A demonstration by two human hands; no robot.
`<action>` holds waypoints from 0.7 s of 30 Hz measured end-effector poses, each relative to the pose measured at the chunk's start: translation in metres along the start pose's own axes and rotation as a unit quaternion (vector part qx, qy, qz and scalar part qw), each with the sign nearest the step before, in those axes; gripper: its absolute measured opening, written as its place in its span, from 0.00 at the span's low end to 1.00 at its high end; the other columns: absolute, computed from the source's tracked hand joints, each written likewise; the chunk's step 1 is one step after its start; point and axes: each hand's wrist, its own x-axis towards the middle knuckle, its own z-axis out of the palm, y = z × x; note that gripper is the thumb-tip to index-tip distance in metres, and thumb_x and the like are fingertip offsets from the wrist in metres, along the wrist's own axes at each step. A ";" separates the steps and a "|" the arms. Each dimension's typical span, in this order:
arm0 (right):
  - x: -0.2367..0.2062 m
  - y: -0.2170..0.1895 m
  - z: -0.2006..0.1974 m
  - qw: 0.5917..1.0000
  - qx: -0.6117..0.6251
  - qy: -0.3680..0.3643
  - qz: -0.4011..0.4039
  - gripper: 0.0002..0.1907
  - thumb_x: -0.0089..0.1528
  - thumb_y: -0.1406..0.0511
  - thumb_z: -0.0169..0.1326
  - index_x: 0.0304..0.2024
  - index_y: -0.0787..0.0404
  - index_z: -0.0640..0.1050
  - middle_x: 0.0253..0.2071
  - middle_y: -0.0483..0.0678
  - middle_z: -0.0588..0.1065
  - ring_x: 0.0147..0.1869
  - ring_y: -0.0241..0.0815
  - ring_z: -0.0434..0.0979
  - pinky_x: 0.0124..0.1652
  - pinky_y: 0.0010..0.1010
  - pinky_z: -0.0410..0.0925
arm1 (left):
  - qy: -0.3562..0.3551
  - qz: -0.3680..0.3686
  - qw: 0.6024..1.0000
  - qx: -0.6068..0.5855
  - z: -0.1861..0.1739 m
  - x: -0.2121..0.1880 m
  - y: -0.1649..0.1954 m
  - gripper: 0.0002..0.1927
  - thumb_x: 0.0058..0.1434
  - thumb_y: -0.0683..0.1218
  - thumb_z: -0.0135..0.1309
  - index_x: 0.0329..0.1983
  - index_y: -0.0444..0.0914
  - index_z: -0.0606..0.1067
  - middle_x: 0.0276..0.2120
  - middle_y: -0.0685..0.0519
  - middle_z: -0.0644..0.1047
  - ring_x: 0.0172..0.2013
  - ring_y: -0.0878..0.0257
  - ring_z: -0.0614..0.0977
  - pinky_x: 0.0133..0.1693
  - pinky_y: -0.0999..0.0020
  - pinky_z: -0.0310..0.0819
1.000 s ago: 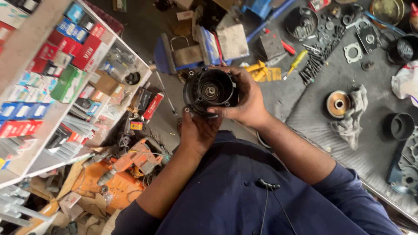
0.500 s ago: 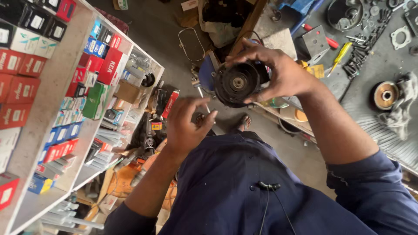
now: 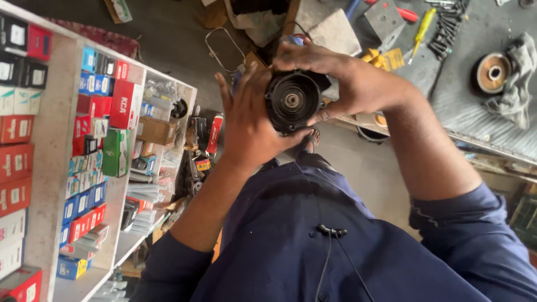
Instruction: The person wipes small metal parts and a gear with a gray rag at a cluttered workbench, then fits a copper-wound rotor into a black motor housing, pressing and twisting the parts together by hand and checking the fit.
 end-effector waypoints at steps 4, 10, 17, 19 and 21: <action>-0.027 -0.010 0.031 0.981 -0.026 0.176 0.080 0.61 0.48 0.53 0.75 0.76 0.62 0.58 0.76 0.54 0.64 0.82 0.55 0.60 0.77 0.44 0.56 | -0.009 0.018 1.000 -0.014 -0.005 -0.002 -0.007 0.55 0.50 0.70 0.71 0.68 0.32 0.64 0.63 0.44 0.71 0.70 0.42 0.67 0.71 0.27 0.35; -0.042 -0.020 0.093 0.940 -0.102 0.320 0.061 0.67 0.45 0.46 0.76 0.75 0.64 0.55 0.74 0.59 0.61 0.83 0.58 0.55 0.80 0.51 0.47 | 0.024 0.000 1.000 -0.011 0.000 -0.002 0.003 0.55 0.51 0.71 0.67 0.69 0.33 0.62 0.65 0.45 0.72 0.71 0.45 0.67 0.71 0.27 0.31; -0.014 -0.014 0.101 0.925 -0.141 0.336 0.106 0.47 0.49 0.55 0.75 0.66 0.60 0.70 0.63 0.55 0.77 0.74 0.56 0.69 0.78 0.50 0.54 | 0.018 -0.025 0.996 -0.078 0.003 -0.021 0.001 0.53 0.58 0.62 0.64 0.74 0.29 0.52 0.71 0.34 0.59 0.74 0.38 0.54 0.71 0.31 0.29; -0.012 -0.012 0.099 0.921 -0.134 0.362 0.056 0.45 0.50 0.56 0.74 0.64 0.62 0.69 0.61 0.54 0.77 0.73 0.55 0.70 0.78 0.52 0.50 | 0.058 -0.052 0.984 -0.162 0.005 -0.040 -0.011 0.51 0.62 0.59 0.62 0.75 0.29 0.50 0.74 0.33 0.55 0.75 0.39 0.52 0.73 0.38 0.37; -0.011 -0.010 0.101 0.917 -0.092 0.387 0.043 0.43 0.51 0.57 0.73 0.64 0.63 0.68 0.59 0.55 0.76 0.71 0.52 0.72 0.78 0.52 0.48 | 0.119 -0.119 0.946 -0.277 0.013 -0.067 -0.018 0.44 0.70 0.54 0.58 0.78 0.31 0.49 0.76 0.38 0.54 0.77 0.45 0.57 0.76 0.47 0.50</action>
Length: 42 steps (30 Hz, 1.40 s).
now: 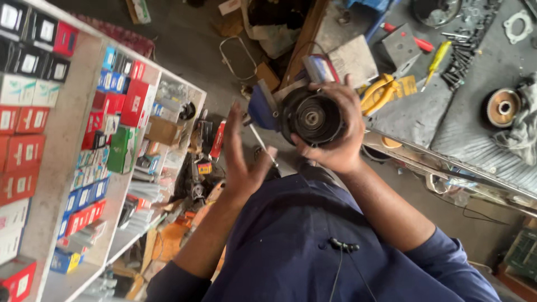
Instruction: The person wipes small metal parts and a gear with a gray rag at a cluttered workbench, then fits a copper-wound rotor into a black motor housing, pressing and twisting the parts together by hand and checking the fit.
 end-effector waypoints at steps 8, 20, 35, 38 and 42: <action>-0.011 0.001 0.015 0.998 -0.019 0.060 -0.021 0.43 0.53 0.59 0.70 0.66 0.62 0.65 0.61 0.57 0.74 0.67 0.54 0.73 0.79 0.55 0.46 | -0.070 -0.369 0.907 -0.191 0.043 -0.041 -0.038 0.21 0.71 0.46 0.49 0.64 0.33 0.68 0.50 0.48 0.81 0.40 0.67 0.79 0.40 0.72 0.74; -0.014 0.002 0.015 0.998 -0.036 0.047 -0.031 0.45 0.53 0.56 0.72 0.65 0.64 0.64 0.63 0.59 0.74 0.70 0.56 0.72 0.77 0.58 0.46 | -0.337 -0.289 0.831 -0.335 -0.010 -0.025 0.008 0.31 0.68 0.64 0.47 0.59 0.33 0.73 0.37 0.51 0.83 0.37 0.65 0.84 0.44 0.66 0.79; -0.012 0.001 0.020 0.997 -0.030 0.065 -0.039 0.42 0.52 0.57 0.71 0.63 0.64 0.67 0.58 0.59 0.75 0.67 0.55 0.74 0.75 0.58 0.52 | -0.373 -0.341 0.826 -0.248 -0.027 -0.015 -0.045 0.53 0.64 0.78 0.18 0.72 0.39 0.68 0.13 0.63 0.60 0.14 0.72 0.58 0.19 0.73 0.54; -0.012 0.001 0.020 0.996 -0.034 0.066 -0.043 0.44 0.51 0.56 0.71 0.63 0.64 0.66 0.57 0.58 0.76 0.66 0.55 0.74 0.78 0.60 0.52 | -0.434 -0.246 0.782 -0.374 -0.051 -0.012 -0.027 0.53 0.66 0.79 0.22 0.74 0.37 0.67 0.14 0.62 0.57 0.16 0.71 0.56 0.22 0.73 0.52; -0.012 0.002 0.021 0.997 -0.013 0.069 -0.038 0.42 0.53 0.57 0.71 0.63 0.64 0.66 0.58 0.58 0.74 0.67 0.55 0.75 0.76 0.57 0.51 | -0.315 -0.195 0.850 -0.376 -0.075 0.053 -0.032 0.56 0.61 0.82 0.18 0.76 0.40 0.63 0.13 0.64 0.59 0.13 0.73 0.56 0.19 0.73 0.52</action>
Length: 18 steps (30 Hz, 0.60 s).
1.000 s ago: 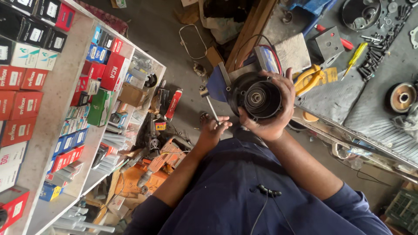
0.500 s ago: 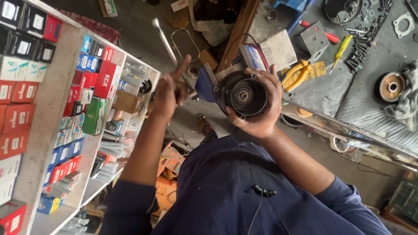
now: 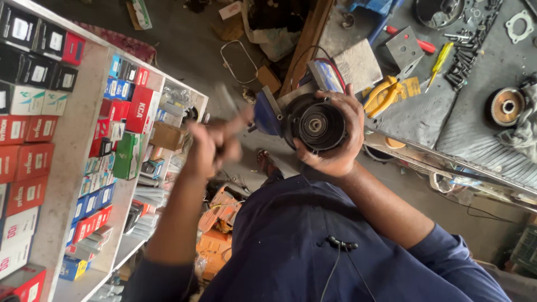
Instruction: The person wipes small metal parts and a gear with a gray rag at a cluttered workbench, then fits a copper-wound rotor into a black motor housing, pressing and twisting the parts together by hand and checking the fit.
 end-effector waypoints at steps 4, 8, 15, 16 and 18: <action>0.002 0.001 0.000 1.000 -0.004 -0.009 0.001 0.42 0.52 0.58 0.71 0.64 0.64 0.66 0.58 0.58 0.75 0.67 0.55 0.75 0.76 0.56 0.51 | 0.170 -0.064 0.968 0.171 -0.018 0.037 -0.010 0.54 0.66 0.80 0.16 0.78 0.40 0.61 0.13 0.61 0.60 0.14 0.72 0.57 0.21 0.72 0.53; 0.004 -0.001 0.001 1.000 0.000 -0.012 -0.012 0.43 0.51 0.57 0.71 0.63 0.65 0.66 0.57 0.59 0.74 0.67 0.55 0.75 0.76 0.57 0.50 | 0.165 -0.283 0.931 0.161 0.011 0.025 -0.059 0.51 0.68 0.76 0.17 0.71 0.36 0.68 0.13 0.59 0.64 0.14 0.71 0.64 0.21 0.71 0.64; 0.005 0.004 -0.001 1.000 0.010 -0.023 -0.018 0.40 0.49 0.56 0.71 0.58 0.65 0.69 0.55 0.59 0.77 0.65 0.55 0.76 0.77 0.60 0.50 | 0.273 -0.112 0.941 0.166 0.026 -0.012 -0.086 0.29 0.76 0.59 0.36 0.67 0.34 0.68 0.20 0.57 0.68 0.22 0.69 0.70 0.29 0.72 0.67; 0.004 0.004 -0.001 1.000 0.006 -0.023 -0.015 0.40 0.49 0.56 0.71 0.58 0.65 0.69 0.54 0.58 0.77 0.65 0.55 0.76 0.77 0.60 0.50 | 0.323 -0.049 0.930 0.166 0.026 -0.009 -0.084 0.25 0.79 0.56 0.39 0.65 0.33 0.71 0.23 0.57 0.68 0.25 0.70 0.71 0.32 0.73 0.68; 0.003 0.005 -0.001 1.000 0.006 -0.023 -0.010 0.41 0.48 0.56 0.71 0.58 0.65 0.70 0.54 0.58 0.78 0.64 0.56 0.75 0.77 0.61 0.49 | 0.423 0.016 0.887 0.184 0.029 -0.004 -0.069 0.22 0.77 0.53 0.45 0.63 0.32 0.71 0.30 0.54 0.72 0.32 0.68 0.73 0.36 0.72 0.68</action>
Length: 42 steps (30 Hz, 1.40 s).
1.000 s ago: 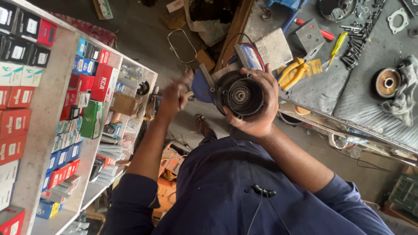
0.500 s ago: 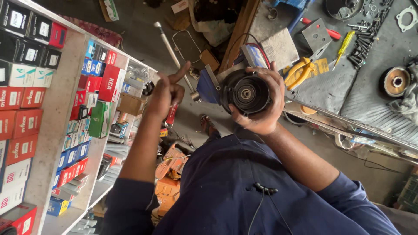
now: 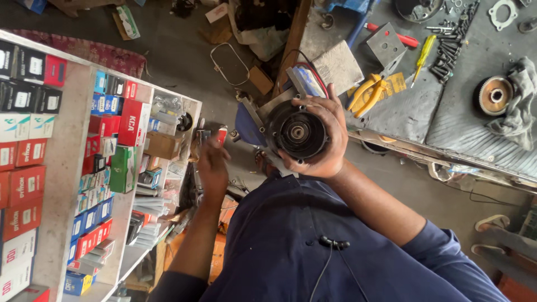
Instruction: The person wipes small metal parts and a gear with a gray rag at a cluttered workbench, then fits a copper-wound rotor into a black motor housing, pressing and twisting the parts together by hand and checking the fit.
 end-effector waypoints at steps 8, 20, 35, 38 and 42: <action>0.009 -0.010 0.001 1.000 -0.001 -0.008 -0.006 0.43 0.51 0.52 0.73 0.61 0.64 0.69 0.60 0.58 0.75 0.68 0.55 0.76 0.77 0.60 0.50 | -0.124 0.435 0.829 0.330 0.021 -0.002 0.097 0.40 0.59 0.57 0.61 0.65 0.29 0.63 0.59 0.37 0.72 0.58 0.42 0.75 0.63 0.40 0.63; 0.071 -0.042 0.018 0.993 0.008 -0.107 0.047 0.53 0.51 0.39 0.60 0.70 0.55 0.59 0.72 0.46 0.62 0.77 0.46 0.63 0.72 0.49 0.50 | -0.142 0.481 0.781 0.372 0.054 0.033 0.072 0.47 0.58 0.60 0.68 0.69 0.31 0.59 0.61 0.39 0.70 0.62 0.42 0.74 0.70 0.36 0.54; 0.053 -0.032 0.030 0.996 -0.002 -0.077 0.039 0.53 0.46 0.42 0.64 0.69 0.54 0.62 0.68 0.49 0.66 0.74 0.50 0.65 0.74 0.51 0.54 | -0.141 0.497 0.755 0.404 0.043 0.034 0.079 0.47 0.52 0.63 0.69 0.66 0.34 0.65 0.60 0.40 0.70 0.62 0.41 0.73 0.71 0.35 0.48; 0.035 -0.030 0.018 0.992 0.016 -0.118 0.048 0.53 0.52 0.38 0.63 0.70 0.55 0.63 0.70 0.45 0.67 0.73 0.47 0.67 0.68 0.42 0.59 | -0.132 0.488 0.754 0.419 0.022 0.026 0.078 0.47 0.51 0.63 0.69 0.66 0.34 0.66 0.60 0.40 0.70 0.63 0.41 0.72 0.72 0.35 0.46; 0.015 -0.023 0.002 0.991 0.011 -0.126 0.030 0.54 0.51 0.40 0.68 0.71 0.59 0.64 0.72 0.47 0.68 0.77 0.50 0.67 0.72 0.47 0.56 | -0.134 0.466 0.764 0.427 0.031 0.016 0.066 0.47 0.49 0.64 0.69 0.65 0.35 0.67 0.60 0.40 0.70 0.63 0.41 0.72 0.72 0.34 0.45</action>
